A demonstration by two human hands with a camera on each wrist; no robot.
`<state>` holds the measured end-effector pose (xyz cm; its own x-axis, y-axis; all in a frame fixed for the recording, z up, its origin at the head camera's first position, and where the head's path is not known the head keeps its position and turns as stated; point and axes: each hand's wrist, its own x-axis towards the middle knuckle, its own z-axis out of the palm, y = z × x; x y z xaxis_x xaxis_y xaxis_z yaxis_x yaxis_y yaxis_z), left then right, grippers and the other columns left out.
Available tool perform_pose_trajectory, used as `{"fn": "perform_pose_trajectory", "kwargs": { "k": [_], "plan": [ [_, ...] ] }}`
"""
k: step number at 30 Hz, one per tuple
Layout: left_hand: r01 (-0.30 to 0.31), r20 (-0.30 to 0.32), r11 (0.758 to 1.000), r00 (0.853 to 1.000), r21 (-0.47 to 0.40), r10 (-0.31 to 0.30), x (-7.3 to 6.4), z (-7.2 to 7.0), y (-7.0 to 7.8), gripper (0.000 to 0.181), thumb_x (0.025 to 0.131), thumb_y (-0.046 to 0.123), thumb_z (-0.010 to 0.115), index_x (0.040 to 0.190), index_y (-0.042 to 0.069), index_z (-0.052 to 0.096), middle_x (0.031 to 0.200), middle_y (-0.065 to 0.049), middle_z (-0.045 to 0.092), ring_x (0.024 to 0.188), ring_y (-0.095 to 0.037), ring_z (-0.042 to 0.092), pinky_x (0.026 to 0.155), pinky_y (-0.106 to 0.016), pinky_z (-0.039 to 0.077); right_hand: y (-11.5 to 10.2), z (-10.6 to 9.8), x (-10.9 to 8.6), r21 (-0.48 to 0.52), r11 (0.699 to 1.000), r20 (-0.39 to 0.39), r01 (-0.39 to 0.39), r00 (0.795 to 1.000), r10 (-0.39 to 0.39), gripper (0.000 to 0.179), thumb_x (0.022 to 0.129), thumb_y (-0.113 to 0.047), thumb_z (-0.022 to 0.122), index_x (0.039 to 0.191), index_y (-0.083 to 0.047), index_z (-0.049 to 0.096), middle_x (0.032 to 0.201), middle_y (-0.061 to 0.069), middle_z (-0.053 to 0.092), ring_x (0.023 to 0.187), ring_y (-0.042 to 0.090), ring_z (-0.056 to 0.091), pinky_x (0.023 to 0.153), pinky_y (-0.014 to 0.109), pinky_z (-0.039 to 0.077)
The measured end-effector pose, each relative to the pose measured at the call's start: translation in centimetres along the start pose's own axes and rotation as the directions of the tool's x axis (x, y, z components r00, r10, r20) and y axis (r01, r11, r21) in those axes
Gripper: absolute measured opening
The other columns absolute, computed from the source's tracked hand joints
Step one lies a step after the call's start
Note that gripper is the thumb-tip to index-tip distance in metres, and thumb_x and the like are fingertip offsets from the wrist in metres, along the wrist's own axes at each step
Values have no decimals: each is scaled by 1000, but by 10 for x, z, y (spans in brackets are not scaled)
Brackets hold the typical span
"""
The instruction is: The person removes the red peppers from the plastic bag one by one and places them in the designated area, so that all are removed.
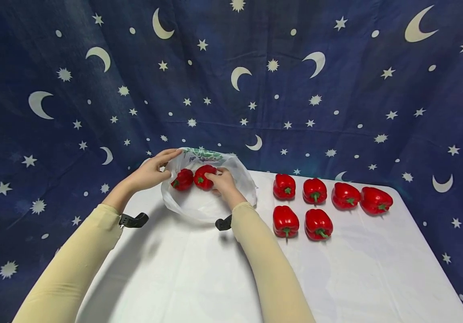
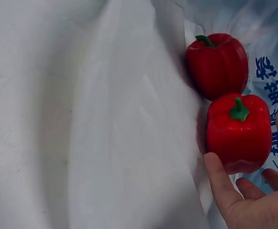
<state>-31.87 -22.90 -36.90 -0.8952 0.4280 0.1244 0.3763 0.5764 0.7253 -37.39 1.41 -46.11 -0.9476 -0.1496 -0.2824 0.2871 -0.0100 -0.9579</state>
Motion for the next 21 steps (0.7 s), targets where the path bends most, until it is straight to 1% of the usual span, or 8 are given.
{"fn": "perform_pose_trajectory", "kwargs": {
  "k": [6,11,13,16,21],
  "plan": [
    [7,11,1000,1000,6,-7,-1,2,3,73,95,2,52,162,23,33,164,0,27,139,-29,37,105,-53,39,1,3,4,-58,998,-6,7,1000,-7,80,92,-28,75,158,-7,35,157,21,35,134,36,50,94,51,53],
    [20,12,1000,1000,10,-20,-4,2,4,73,95,2,51,162,22,32,164,1,27,142,-29,35,108,-54,38,4,8,8,-112,994,-28,16,999,-20,82,92,-30,76,159,-8,34,158,20,35,136,35,48,93,46,55],
    [25,12,1000,1000,7,-25,-4,2,4,73,95,2,51,162,22,32,164,1,27,143,-28,35,109,-54,37,5,9,9,-118,993,-36,20,999,-24,80,92,-28,76,159,-9,35,157,19,37,136,35,48,92,45,55],
    [26,5,1000,1000,4,-26,-5,2,4,73,94,2,52,162,21,33,164,1,27,145,-28,33,110,-54,37,6,9,11,-114,993,-29,26,999,-29,75,94,-23,73,159,-10,36,155,19,41,134,34,50,93,44,55],
    [28,-7,1000,1000,13,-28,-7,0,3,73,94,1,53,162,21,35,164,1,27,146,-27,33,110,-54,36,6,8,11,-109,993,19,37,999,-35,67,98,-19,68,157,-10,40,152,18,45,131,33,52,94,44,54]
  ]
}}
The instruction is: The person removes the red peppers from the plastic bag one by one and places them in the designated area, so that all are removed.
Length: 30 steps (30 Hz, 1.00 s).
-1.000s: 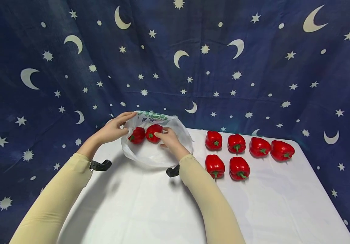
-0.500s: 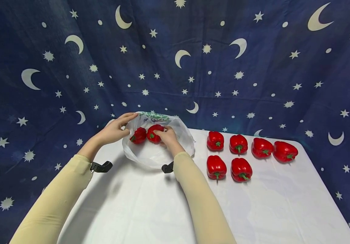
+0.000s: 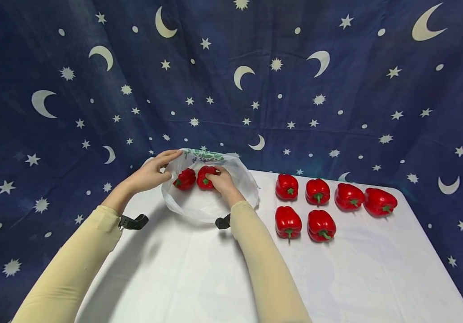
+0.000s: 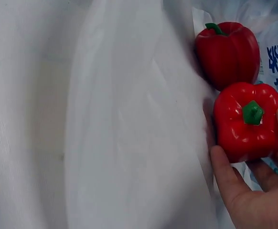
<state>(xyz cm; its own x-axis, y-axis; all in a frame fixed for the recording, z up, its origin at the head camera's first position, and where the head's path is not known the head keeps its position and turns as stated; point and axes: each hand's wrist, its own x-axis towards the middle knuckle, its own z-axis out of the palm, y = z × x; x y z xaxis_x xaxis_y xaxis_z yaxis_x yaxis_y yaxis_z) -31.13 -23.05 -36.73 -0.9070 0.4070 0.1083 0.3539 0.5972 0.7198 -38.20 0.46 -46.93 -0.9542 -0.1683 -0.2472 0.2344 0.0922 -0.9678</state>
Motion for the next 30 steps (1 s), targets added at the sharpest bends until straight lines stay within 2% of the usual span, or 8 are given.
{"fn": "perform_pose_trajectory", "kwargs": {
  "k": [4,8,12,15,18,23,30],
  "plan": [
    [-2,9,1000,1000,9,2,0,-1,-1,73,94,1,52,162,21,34,164,0,26,145,-28,33,109,-54,37,-1,-7,-2,31,1000,42,-2,999,0,60,99,-14,64,155,-10,44,154,16,43,132,33,51,96,46,53],
    [-7,12,1000,1000,17,7,-1,-2,0,73,94,1,52,162,20,33,165,-1,26,145,-29,33,107,-54,38,-2,-17,-4,43,999,77,-14,997,10,55,96,-11,61,150,-10,51,151,15,46,125,32,55,96,47,53],
    [-11,12,1000,1000,22,11,-2,-2,0,73,94,1,52,162,20,34,164,-1,27,142,-27,35,103,-51,40,-3,-26,-7,-12,1000,85,-28,996,29,53,93,-13,59,146,-11,55,144,14,52,116,30,58,93,45,54],
    [-8,12,1000,1000,22,8,-3,-2,0,73,93,1,52,162,20,34,164,-1,27,143,-27,35,103,-51,39,-4,-30,-9,-65,997,94,-36,995,42,53,94,-16,59,146,-12,56,143,13,53,118,29,57,92,44,54],
    [-6,10,1000,1000,26,5,-4,-1,0,73,93,1,52,162,20,34,164,0,28,145,-27,33,107,-52,38,-5,-29,-11,-90,995,123,-44,991,55,57,94,-21,64,149,-12,51,146,12,50,125,31,54,94,46,54],
    [-8,11,1000,1000,23,8,-4,0,1,73,94,1,53,162,20,33,164,0,27,144,-28,34,104,-53,39,-7,-24,-14,-152,988,151,-31,987,54,80,90,-31,76,158,-12,38,150,14,45,128,32,52,95,47,54],
    [-4,24,1000,1000,25,4,-4,0,0,73,95,1,51,162,21,32,165,-1,26,144,-30,33,103,-52,39,-4,-17,-14,-182,983,141,14,990,12,84,85,-20,81,158,-13,39,148,17,45,121,34,55,86,45,57]
  ]
}}
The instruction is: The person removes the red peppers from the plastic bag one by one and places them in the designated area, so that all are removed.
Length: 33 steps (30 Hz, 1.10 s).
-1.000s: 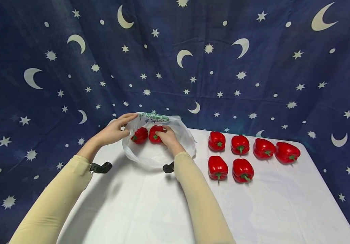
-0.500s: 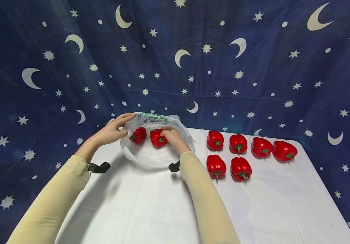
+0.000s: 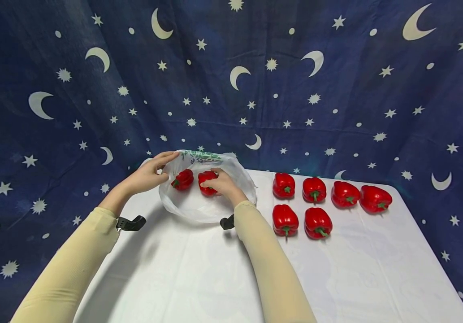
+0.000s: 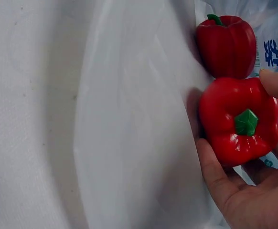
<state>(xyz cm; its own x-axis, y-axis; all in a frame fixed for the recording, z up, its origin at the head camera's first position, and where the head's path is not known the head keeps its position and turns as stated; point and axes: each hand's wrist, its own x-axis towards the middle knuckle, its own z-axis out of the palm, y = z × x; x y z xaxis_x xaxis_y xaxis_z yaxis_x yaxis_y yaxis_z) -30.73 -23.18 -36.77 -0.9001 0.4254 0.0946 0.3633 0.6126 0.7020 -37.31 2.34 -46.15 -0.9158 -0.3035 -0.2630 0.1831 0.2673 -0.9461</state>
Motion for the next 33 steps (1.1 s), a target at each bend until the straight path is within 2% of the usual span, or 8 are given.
{"fn": "perform_pose_trajectory", "kwargs": {
  "k": [12,22,29,33],
  "plan": [
    [3,15,1000,1000,-2,-3,-1,1,1,72,96,3,50,163,22,31,166,1,24,144,-29,33,108,-55,37,5,1,-5,18,999,-41,31,999,-30,80,84,-16,83,154,-12,44,146,20,47,121,37,56,79,43,59],
    [-19,3,1000,1000,12,19,1,4,3,74,93,1,51,163,18,31,166,-6,24,140,-31,37,109,-55,35,4,-1,-15,42,997,-15,72,997,-72,78,84,-14,82,153,-8,45,142,21,50,117,36,58,81,44,59],
    [3,-5,1000,1000,13,-2,0,3,4,73,94,2,51,163,18,31,166,-6,23,139,-32,38,108,-54,36,1,-6,-24,-40,992,0,123,992,-123,76,83,-20,83,150,-9,49,138,17,55,119,33,55,82,39,58],
    [7,3,1000,1000,13,-7,0,2,5,73,95,2,51,163,18,30,166,-7,22,139,-33,37,109,-56,35,-4,-9,-35,-85,986,8,140,990,-140,74,83,-21,82,149,-10,50,136,17,56,119,32,55,83,40,57]
  ]
}}
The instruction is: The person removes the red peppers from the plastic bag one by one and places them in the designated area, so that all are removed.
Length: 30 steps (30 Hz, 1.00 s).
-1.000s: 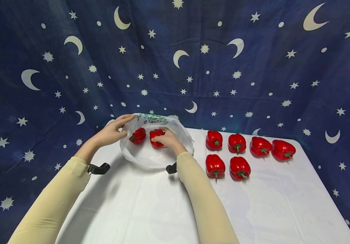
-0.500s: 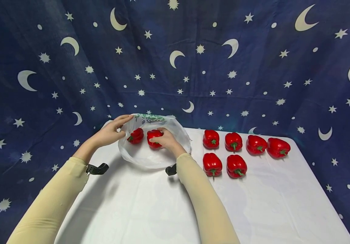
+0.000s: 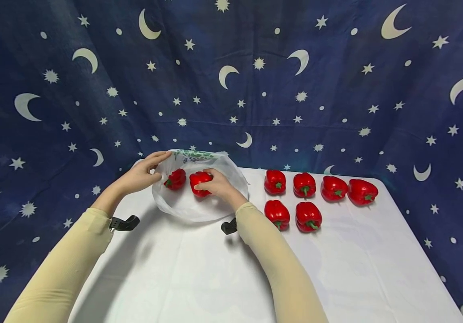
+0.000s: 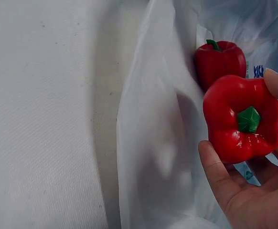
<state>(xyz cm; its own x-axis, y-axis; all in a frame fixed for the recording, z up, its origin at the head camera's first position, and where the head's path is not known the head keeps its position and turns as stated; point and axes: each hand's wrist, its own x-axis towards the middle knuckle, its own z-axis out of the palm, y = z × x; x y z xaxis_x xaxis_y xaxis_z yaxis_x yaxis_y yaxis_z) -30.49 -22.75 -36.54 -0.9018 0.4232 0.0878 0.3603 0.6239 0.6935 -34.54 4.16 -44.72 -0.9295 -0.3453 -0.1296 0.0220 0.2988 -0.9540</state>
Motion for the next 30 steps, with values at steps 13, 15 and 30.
{"fn": "perform_pose_trajectory", "kwargs": {
  "k": [13,15,30],
  "plan": [
    [1,-2,1000,1000,-7,-1,1,0,0,74,94,2,52,163,18,31,166,-5,24,139,-33,37,110,-57,34,-12,-17,-30,6,1000,45,0,999,0,76,83,-23,83,151,-12,50,138,15,54,120,31,54,87,43,56],
    [5,1,1000,1000,-8,-5,1,1,0,74,94,2,52,163,19,31,166,-4,24,140,-32,36,111,-57,33,-12,-21,-35,20,1000,54,-3,999,2,77,83,-22,83,151,-13,50,139,15,53,121,32,54,87,43,56],
    [18,32,1000,999,-15,-17,1,0,-4,74,96,3,50,164,23,27,168,-3,19,142,-33,33,111,-62,31,-19,-63,-77,36,999,55,-33,998,31,78,82,-24,85,151,-22,49,142,11,52,126,34,50,92,45,55]
  ]
}}
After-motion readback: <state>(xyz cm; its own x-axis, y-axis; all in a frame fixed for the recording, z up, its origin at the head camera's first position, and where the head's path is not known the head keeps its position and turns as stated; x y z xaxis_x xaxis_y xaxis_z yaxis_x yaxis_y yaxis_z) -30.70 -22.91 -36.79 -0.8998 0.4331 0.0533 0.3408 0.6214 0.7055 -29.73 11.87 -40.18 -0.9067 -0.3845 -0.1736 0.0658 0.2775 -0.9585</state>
